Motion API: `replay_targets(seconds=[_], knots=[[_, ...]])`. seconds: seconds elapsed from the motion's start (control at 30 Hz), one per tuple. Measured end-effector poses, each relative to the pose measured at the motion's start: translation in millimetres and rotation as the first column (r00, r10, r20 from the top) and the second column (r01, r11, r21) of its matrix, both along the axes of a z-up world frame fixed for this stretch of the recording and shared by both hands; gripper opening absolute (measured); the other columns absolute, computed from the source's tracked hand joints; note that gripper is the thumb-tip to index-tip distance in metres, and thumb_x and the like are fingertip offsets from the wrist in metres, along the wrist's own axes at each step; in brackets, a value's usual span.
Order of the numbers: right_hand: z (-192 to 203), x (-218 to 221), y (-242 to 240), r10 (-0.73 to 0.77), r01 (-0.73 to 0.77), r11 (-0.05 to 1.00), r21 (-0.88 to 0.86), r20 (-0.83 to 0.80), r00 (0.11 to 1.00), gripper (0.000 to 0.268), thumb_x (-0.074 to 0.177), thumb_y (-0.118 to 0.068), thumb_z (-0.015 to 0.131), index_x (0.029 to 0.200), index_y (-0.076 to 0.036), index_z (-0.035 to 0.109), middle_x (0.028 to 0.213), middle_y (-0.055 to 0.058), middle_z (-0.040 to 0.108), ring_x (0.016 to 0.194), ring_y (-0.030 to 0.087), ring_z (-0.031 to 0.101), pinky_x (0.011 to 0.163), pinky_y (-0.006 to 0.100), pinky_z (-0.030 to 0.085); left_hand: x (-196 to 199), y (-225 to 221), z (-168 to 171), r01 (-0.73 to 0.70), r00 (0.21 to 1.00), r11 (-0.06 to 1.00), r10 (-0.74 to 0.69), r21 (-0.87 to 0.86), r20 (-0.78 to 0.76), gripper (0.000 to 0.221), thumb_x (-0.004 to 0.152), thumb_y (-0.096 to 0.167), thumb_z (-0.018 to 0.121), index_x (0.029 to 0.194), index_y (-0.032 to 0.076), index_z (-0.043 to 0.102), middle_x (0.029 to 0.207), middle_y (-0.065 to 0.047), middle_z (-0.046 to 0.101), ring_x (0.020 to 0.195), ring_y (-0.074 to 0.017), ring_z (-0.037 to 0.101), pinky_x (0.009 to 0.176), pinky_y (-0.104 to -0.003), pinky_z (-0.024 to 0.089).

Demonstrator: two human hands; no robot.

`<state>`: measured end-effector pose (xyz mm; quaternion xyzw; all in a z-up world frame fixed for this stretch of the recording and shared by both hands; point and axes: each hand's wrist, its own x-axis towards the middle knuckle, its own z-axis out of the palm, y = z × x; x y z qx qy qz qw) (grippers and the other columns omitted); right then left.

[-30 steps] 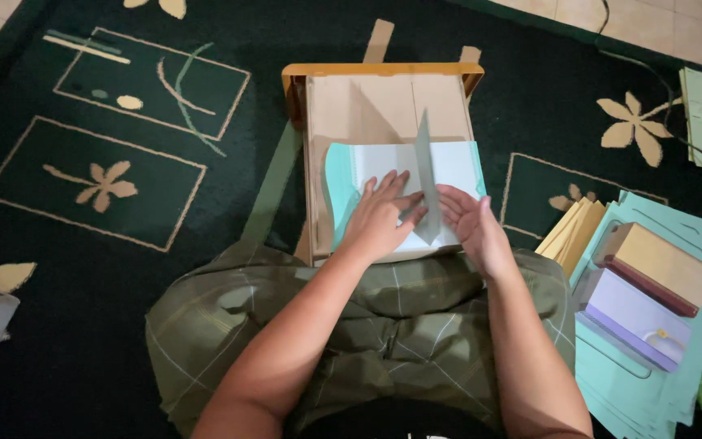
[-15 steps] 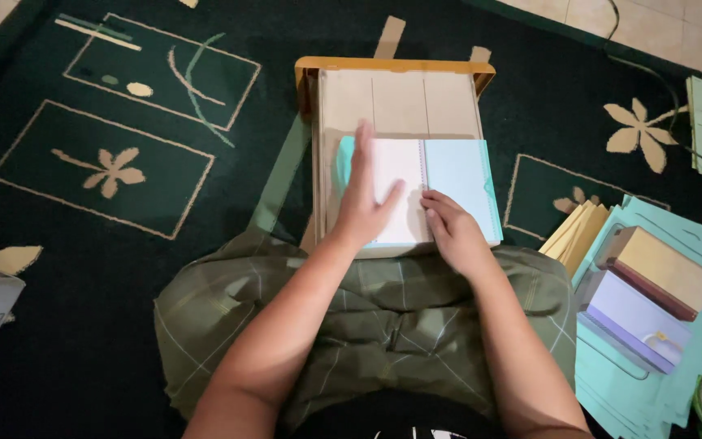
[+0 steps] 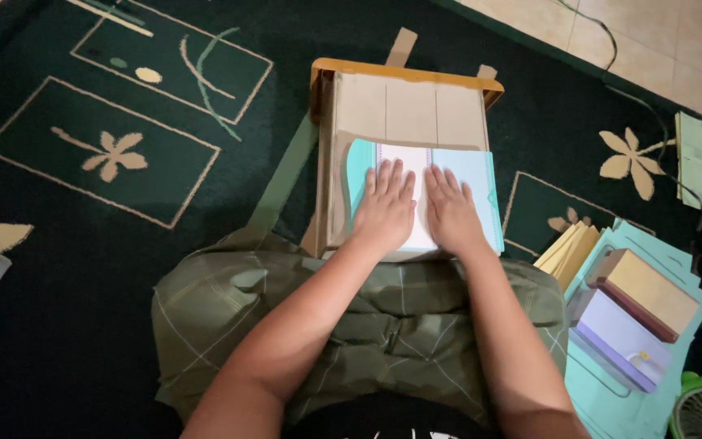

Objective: The person sits on the floor and assembles notebooks by inserting purple and light blue covers onto a stack of white paper sheets. They repeatedly press down on the covers to secure them and flip through the pages to check alignment.

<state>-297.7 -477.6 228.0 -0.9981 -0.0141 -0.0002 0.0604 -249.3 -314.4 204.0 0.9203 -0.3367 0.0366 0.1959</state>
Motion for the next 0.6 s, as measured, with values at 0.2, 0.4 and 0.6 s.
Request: replay_targets(seconds=[0.2, 0.4, 0.6], knots=[[13, -6, 9, 0.005, -0.011, 0.995, -0.098, -0.063, 0.998, 0.063, 0.107, -0.032, 0.031, 0.164, -0.007, 0.026, 0.169, 0.016, 0.029, 0.155, 0.035, 0.028, 0.124, 0.052, 0.024, 3, -2, -9, -0.014, 0.998, 0.998, 0.018, -0.06, 0.067, 0.058, 0.101, 0.032, 0.046, 0.153, 0.005, 0.046, 0.161, -0.024, 0.037, 0.153, -0.0436, 0.026, 0.125, -0.06, 0.015], [-10, -16, -7, 0.022, -0.033, 0.995, -0.091, -0.125, 0.992, 0.066, 0.107, -0.037, 0.033, 0.166, -0.011, 0.018, 0.171, 0.013, 0.021, 0.157, 0.033, 0.022, 0.123, 0.052, 0.025, -2, -1, 6, 0.001, 1.0, 1.0, 0.0, 0.027, -0.028, 0.06, 0.103, 0.035, 0.039, 0.157, 0.008, 0.04, 0.166, -0.023, 0.029, 0.155, -0.0448, 0.018, 0.126, -0.061, 0.01], [-8, 49, -19, -0.002, -0.009, 0.994, -0.106, -0.1, 0.995, 0.065, 0.11, -0.044, 0.021, 0.167, -0.013, 0.017, 0.172, 0.01, 0.02, 0.158, 0.032, 0.018, 0.126, 0.053, 0.019, -2, 2, 15, 0.008, 0.998, 0.997, -0.004, 0.073, -0.064, 0.06, 0.104, 0.037, 0.034, 0.158, 0.013, 0.038, 0.168, -0.021, 0.026, 0.156, -0.0432, 0.016, 0.127, -0.06, 0.007]])
